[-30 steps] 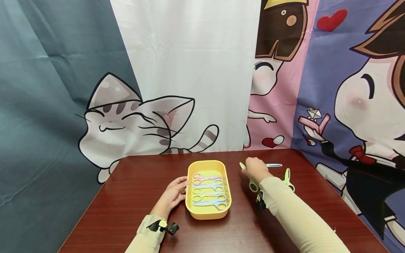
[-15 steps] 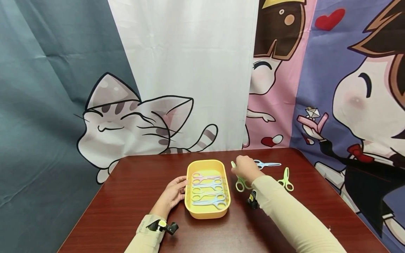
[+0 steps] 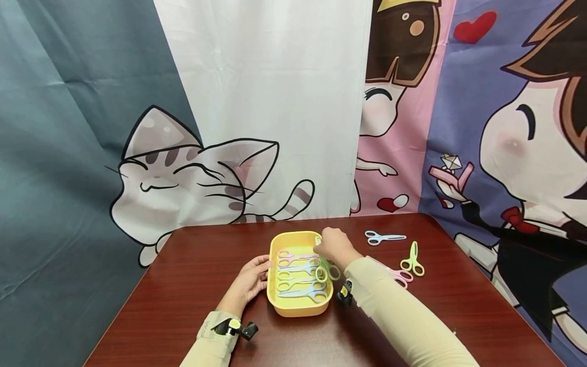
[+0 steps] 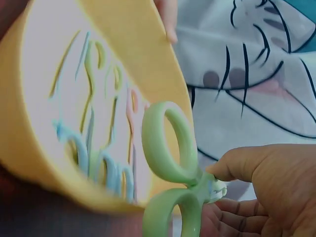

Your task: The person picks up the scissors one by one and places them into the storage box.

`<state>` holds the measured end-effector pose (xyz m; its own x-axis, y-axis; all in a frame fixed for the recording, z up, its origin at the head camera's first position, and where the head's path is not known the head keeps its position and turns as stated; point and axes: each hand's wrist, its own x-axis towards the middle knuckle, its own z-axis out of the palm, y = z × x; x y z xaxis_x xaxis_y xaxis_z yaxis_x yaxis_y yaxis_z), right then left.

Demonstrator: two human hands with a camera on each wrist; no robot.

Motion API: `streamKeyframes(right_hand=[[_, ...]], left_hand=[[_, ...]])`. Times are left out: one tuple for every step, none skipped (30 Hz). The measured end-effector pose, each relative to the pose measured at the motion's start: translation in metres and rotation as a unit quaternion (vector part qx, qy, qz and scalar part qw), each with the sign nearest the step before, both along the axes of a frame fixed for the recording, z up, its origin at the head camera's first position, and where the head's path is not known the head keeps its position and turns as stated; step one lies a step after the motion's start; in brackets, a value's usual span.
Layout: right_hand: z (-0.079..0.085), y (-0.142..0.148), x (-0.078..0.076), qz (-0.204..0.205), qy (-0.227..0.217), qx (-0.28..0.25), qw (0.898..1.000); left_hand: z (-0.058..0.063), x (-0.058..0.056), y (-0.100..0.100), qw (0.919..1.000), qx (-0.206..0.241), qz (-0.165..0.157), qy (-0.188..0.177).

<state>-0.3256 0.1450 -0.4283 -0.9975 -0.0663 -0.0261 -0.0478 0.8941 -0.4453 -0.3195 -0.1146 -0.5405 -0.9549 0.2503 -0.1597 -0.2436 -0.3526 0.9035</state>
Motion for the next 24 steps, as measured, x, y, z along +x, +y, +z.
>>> streamKeyframes(right_hand=[[-0.001, -0.005, 0.001, -0.001, -0.003, -0.001, 1.000], [-0.002, -0.010, 0.002, 0.000, -0.001, 0.001, 1.000], [-0.003, -0.015, 0.003, 0.002, -0.002, 0.001, 1.000], [-0.005, -0.019, 0.004, 0.004, -0.003, 0.001, 1.000], [-0.006, -0.024, 0.006, 0.005, -0.006, -0.001, 1.000], [-0.007, -0.028, 0.007, 0.008, -0.008, -0.004, 1.000], [-0.010, -0.032, 0.009, 0.011, -0.008, -0.004, 1.000], [-0.011, -0.036, 0.011, 0.014, -0.008, -0.008, 1.000], [-0.013, -0.040, 0.013, 0.016, -0.009, -0.011, 1.000], [-0.015, -0.043, 0.015, 0.019, -0.008, -0.013, 1.000], [-0.017, -0.047, 0.017, 0.024, -0.007, -0.012, 1.000], [-0.019, -0.051, 0.018, 0.029, -0.005, -0.012, 0.999], [-0.021, -0.054, 0.020, 0.036, 0.001, -0.010, 0.999], [-0.023, -0.057, 0.021, 0.041, 0.006, -0.010, 0.999], [-0.026, -0.061, 0.023, 0.045, 0.009, -0.007, 0.999], [-0.028, -0.064, 0.024, 0.049, 0.011, -0.005, 0.999], [-0.030, -0.066, 0.025, 0.052, 0.016, -0.002, 0.999], [-0.032, -0.068, 0.026, 0.052, 0.018, -0.001, 0.998], [-0.034, -0.070, 0.028, 0.052, 0.019, 0.000, 0.998], [-0.036, -0.071, 0.029, 0.049, 0.018, -0.002, 0.999], [-0.038, -0.072, 0.030, 0.048, 0.018, -0.003, 0.999], [-0.040, -0.073, 0.030, 0.047, 0.015, -0.005, 0.999], [-0.041, -0.073, 0.031, 0.046, 0.013, -0.007, 0.999], [-0.042, -0.073, 0.031, 0.046, 0.010, -0.011, 0.999]], left_hand=[[0.000, 0.000, 0.000, 1.0000, 0.000, 0.001, 0.000], [0.000, 0.000, 0.000, 1.0000, 0.000, 0.001, 0.001], [0.001, 0.000, 0.000, 1.0000, 0.000, 0.003, -0.001], [0.001, 0.000, 0.000, 1.0000, 0.000, 0.003, 0.000], [0.001, 0.001, 0.000, 1.0000, 0.000, 0.003, 0.000], [0.001, 0.001, 0.000, 1.0000, 0.000, 0.003, 0.000], [0.001, 0.001, 0.000, 1.0000, -0.001, 0.003, 0.000], [0.001, 0.001, 0.000, 1.0000, -0.001, 0.002, 0.000], [0.002, 0.001, 0.000, 1.0000, -0.002, 0.002, -0.001], [0.002, 0.001, 0.000, 1.0000, -0.002, 0.002, -0.002], [0.002, 0.001, 0.000, 1.0000, -0.002, 0.002, -0.002], [0.002, 0.001, 0.000, 1.0000, -0.002, 0.002, -0.002], [0.002, 0.001, 0.000, 1.0000, -0.002, 0.002, 0.000], [0.002, 0.001, -0.001, 1.0000, -0.002, 0.002, 0.000], [0.002, 0.001, -0.001, 1.0000, -0.003, 0.002, 0.001], [0.002, 0.001, -0.001, 1.0000, -0.004, 0.002, 0.001], [0.002, 0.001, -0.001, 1.0000, -0.004, 0.002, 0.001], [0.002, 0.001, -0.001, 1.0000, -0.004, 0.002, -0.001], [0.001, 0.000, -0.001, 1.0000, -0.005, 0.001, -0.002], [0.001, 0.000, -0.001, 1.0000, -0.005, 0.000, -0.004], [0.001, 0.000, -0.001, 1.0000, -0.006, -0.001, -0.004], [0.001, 0.000, -0.001, 1.0000, -0.006, -0.002, -0.005], [0.000, 0.000, -0.001, 1.0000, -0.006, -0.003, -0.005], [0.000, 0.000, -0.001, 1.0000, -0.005, -0.003, -0.003]])
